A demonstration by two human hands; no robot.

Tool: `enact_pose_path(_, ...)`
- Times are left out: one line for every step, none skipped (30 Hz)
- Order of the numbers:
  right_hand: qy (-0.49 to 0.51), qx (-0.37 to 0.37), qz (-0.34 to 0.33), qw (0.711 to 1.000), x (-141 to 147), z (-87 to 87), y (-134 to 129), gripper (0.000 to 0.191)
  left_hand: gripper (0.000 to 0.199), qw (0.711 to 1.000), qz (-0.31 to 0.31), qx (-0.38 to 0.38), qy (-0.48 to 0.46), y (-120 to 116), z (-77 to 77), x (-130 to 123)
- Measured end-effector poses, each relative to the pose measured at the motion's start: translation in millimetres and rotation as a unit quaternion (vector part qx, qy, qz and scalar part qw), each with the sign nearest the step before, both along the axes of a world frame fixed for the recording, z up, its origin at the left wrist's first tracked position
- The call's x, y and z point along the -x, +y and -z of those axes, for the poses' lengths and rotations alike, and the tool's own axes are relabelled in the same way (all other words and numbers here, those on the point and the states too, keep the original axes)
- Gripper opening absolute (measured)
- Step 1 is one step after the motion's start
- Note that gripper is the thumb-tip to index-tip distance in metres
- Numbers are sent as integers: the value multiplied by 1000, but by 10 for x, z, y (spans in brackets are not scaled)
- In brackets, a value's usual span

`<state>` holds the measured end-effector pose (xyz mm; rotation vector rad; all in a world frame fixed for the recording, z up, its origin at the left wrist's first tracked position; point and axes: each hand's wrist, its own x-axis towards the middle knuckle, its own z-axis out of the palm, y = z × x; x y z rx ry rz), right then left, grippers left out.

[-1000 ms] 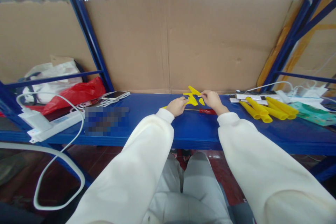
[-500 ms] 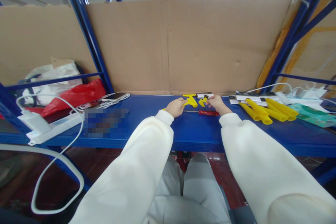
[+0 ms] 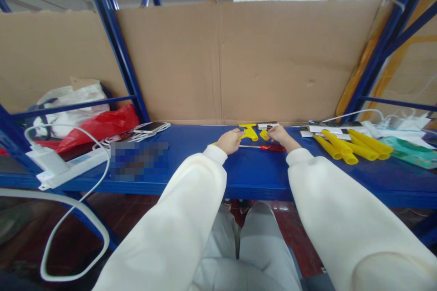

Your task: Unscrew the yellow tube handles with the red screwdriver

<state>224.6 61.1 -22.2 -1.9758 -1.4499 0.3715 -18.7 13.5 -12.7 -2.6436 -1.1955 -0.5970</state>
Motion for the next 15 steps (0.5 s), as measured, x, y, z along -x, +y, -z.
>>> enact_pose_path(-5,-1,0,1000,3,6,9,18,48,1000,0,0,1,-3,-2,0)
enact_pose_path(-6,-4,-2,1000,7,12,16,17,48,1000,0,1,2,-7,-5,-1)
enact_pose_path(-7,-7,-6,1000,13,16,20,16,48,1000,-1,1,2,-13,-8,-2)
enact_pose_path(-12,-8,-15,1000,18,18,22,15,48,1000,-2,1,3,-19,-12,-3)
enact_pose_path(-20,-6,-25,999,22,19,22,16,48,1000,-4,2,3,-25,-16,-5)
enact_pose_path(-33,-2,-34,999,23,18,22,17,48,1000,-6,2,4,-32,-20,-7)
enact_pose_path(-52,3,-40,998,23,15,19,18,48,1000,-7,3,6,-37,-24,-8)
enact_pose_path(-75,8,-45,996,21,10,15,18,48,1000,-8,3,8,-41,-27,-9)
enact_pose_path(-100,12,-49,994,19,2,6,19,48,1000,-8,4,11,-44,-30,-10)
enact_pose_path(-127,13,-53,990,19,-8,-7,19,48,1000,-7,4,13,-46,-32,-10)
enact_pose_path(-153,13,-59,986,23,-22,-26,21,48,1000,-6,4,14,-46,-33,-10)
enact_pose_path(-178,17,-64,982,32,-39,-51,24,48,1000,-4,4,16,-45,-33,-9)
enact_pose_path(-200,24,-67,977,48,-60,-81,27,48,1000,-2,3,16,-44,-32,-9)
enact_pose_path(-219,34,-69,973,71,-84,-115,31,48,1000,-1,2,14,-44,-31,-9)
enact_pose_path(-235,47,-70,968,100,-110,-150,36,48,1000,-1,1,12,-44,-31,-10)
